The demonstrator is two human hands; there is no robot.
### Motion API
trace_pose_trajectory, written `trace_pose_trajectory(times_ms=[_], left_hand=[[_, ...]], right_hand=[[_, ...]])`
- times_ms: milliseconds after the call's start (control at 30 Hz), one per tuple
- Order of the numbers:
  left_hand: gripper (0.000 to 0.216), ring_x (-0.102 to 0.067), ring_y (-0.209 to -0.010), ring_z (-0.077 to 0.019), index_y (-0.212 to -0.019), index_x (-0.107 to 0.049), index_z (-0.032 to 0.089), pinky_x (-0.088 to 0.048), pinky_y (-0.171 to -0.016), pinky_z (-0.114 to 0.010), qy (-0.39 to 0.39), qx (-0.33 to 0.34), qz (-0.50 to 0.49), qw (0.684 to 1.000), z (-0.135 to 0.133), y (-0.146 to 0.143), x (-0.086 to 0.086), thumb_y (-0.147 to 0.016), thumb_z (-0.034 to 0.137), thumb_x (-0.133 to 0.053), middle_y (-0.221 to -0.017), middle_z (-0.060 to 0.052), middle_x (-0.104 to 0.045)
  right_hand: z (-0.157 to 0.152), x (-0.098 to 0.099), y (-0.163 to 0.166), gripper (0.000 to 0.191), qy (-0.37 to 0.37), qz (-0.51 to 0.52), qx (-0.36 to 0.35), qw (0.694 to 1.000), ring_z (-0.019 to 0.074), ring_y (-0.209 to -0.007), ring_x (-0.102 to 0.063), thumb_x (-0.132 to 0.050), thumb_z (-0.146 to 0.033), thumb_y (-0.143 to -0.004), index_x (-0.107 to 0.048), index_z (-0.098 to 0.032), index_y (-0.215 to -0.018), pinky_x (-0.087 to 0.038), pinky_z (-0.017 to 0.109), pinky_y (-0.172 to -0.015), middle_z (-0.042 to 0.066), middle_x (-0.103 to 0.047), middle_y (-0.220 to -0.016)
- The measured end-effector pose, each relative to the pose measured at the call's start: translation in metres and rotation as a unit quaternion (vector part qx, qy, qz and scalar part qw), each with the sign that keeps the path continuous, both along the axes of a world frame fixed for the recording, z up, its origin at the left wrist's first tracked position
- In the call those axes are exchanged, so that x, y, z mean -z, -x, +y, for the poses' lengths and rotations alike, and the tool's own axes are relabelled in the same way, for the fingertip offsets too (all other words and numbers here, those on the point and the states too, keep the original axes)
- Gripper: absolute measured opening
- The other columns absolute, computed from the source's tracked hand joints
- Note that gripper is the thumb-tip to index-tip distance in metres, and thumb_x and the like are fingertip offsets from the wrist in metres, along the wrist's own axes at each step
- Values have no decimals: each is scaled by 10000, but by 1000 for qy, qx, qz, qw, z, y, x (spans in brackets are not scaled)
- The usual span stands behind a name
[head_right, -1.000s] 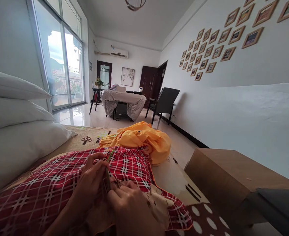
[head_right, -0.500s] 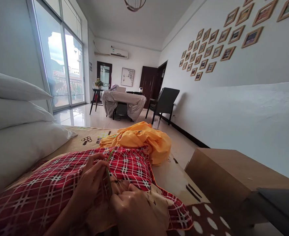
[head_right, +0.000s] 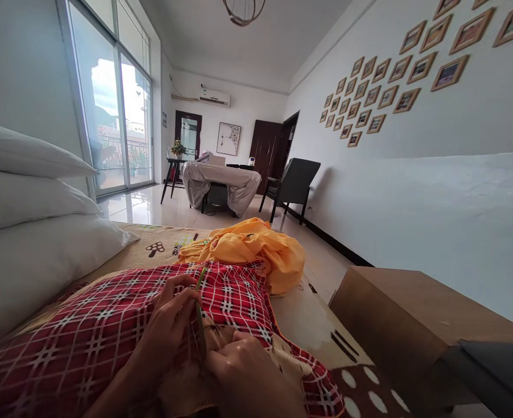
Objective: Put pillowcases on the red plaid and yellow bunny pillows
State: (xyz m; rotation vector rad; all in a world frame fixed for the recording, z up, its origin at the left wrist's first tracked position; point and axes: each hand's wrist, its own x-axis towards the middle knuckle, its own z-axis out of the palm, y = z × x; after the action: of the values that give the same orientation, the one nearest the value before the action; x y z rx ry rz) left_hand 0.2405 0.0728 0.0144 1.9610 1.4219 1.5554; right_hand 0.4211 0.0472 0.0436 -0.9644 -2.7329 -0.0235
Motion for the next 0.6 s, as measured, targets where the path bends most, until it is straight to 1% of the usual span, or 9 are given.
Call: trace_pose_trajectory(times_ms=[100, 200, 300, 367, 433, 467, 500, 567, 600], left_hand=[[263, -428, -1102, -231, -829, -581, 241, -282, -960, -487, -4, -4, 3, 1000, -1, 0, -1, -954, 257, -351, -1138, -44, -458], [270, -439, -1099, -230, -841, -579, 244, -304, -947, -482, 5, -2, 12, 1000, -1, -1, -1, -962, 272, -339, -1147, -44, -463], [294, -459, -1091, -230, -834, -579, 244, -325, -932, -480, 1, -19, 34, 999, -1, -3, 1, -971, 272, -321, -1155, -45, -492], [279, -475, -1102, -224, -871, -585, 253, -356, -918, -456, -25, -31, 58, 998, -2, -2, 1, -971, 258, -325, -1171, -46, -513], [228, -480, -1133, -211, -983, -582, 276, -382, -914, -422, -80, -58, 83, 992, -6, 4, -3, -965, 242, -357, -1213, -44, -524], [218, -480, -1150, -202, -1051, -568, 289, -385, -923, -410, -115, -79, 94, 986, -10, 10, -7, -960, 235, -378, -1234, -40, -528], [229, -481, -1164, -194, -1108, -551, 298, -379, -940, -403, -146, -106, 100, 978, -16, 17, -12, -956, 232, -393, -1249, -33, -532], [241, -489, -1177, -184, -1141, -546, 300, -358, -976, -395, -184, -159, 98, 965, -29, 35, -26, -952, 243, -406, -1250, -18, -550], [229, -502, -1168, -182, -1119, -563, 293, -354, -985, -390, -193, -182, 95, 960, -36, 46, -34, -950, 261, -412, -1233, -13, -566]], right_hand=[[-1, -1, -2, 116, 24, 17, 21, 999, 121, -645, -592, -555, -128, -781, -582, -182, -682, -357, 252, -599, -5, -669, -701], [0, 2, -3, 137, 48, 31, 0, 998, 130, -668, -595, -539, -147, -808, -583, -181, -683, -374, 251, -613, 6, -673, -713], [0, 0, -6, 187, 75, 58, -24, 995, 131, -672, -581, -517, -165, -841, -579, -184, -666, -413, 258, -671, 8, -666, -708], [-1, -5, -10, 214, 99, 88, -34, 991, 122, -644, -560, -521, -175, -851, -564, -187, -642, -424, 254, -673, -4, -646, -682], [2, -9, -11, 225, 113, 154, -21, 981, 115, -635, -548, -507, -198, -877, -562, -193, -659, -428, 238, -644, -11, -628, -687], [5, -9, -10, 218, 104, 202, -6, 974, 119, -662, -557, -493, -227, -896, -573, -198, -696, -436, 236, -646, -5, -629, -719], [11, -7, -7, 206, 78, 254, 17, 964, 131, -725, -576, -474, -268, -918, -591, -203, -761, -451, 246, -680, 9, -639, -780], [26, 4, 4, 242, 8, 322, 66, 944, 184, -951, -586, -443, -372, -942, -612, -204, -981, -459, 318, -846, 67, -652, -995], [36, 13, 12, 317, -10, 319, 85, 944, 220, -1087, -548, -442, -422, -940, -590, -202, -1115, -423, 378, -945, 98, -626, -1132]])
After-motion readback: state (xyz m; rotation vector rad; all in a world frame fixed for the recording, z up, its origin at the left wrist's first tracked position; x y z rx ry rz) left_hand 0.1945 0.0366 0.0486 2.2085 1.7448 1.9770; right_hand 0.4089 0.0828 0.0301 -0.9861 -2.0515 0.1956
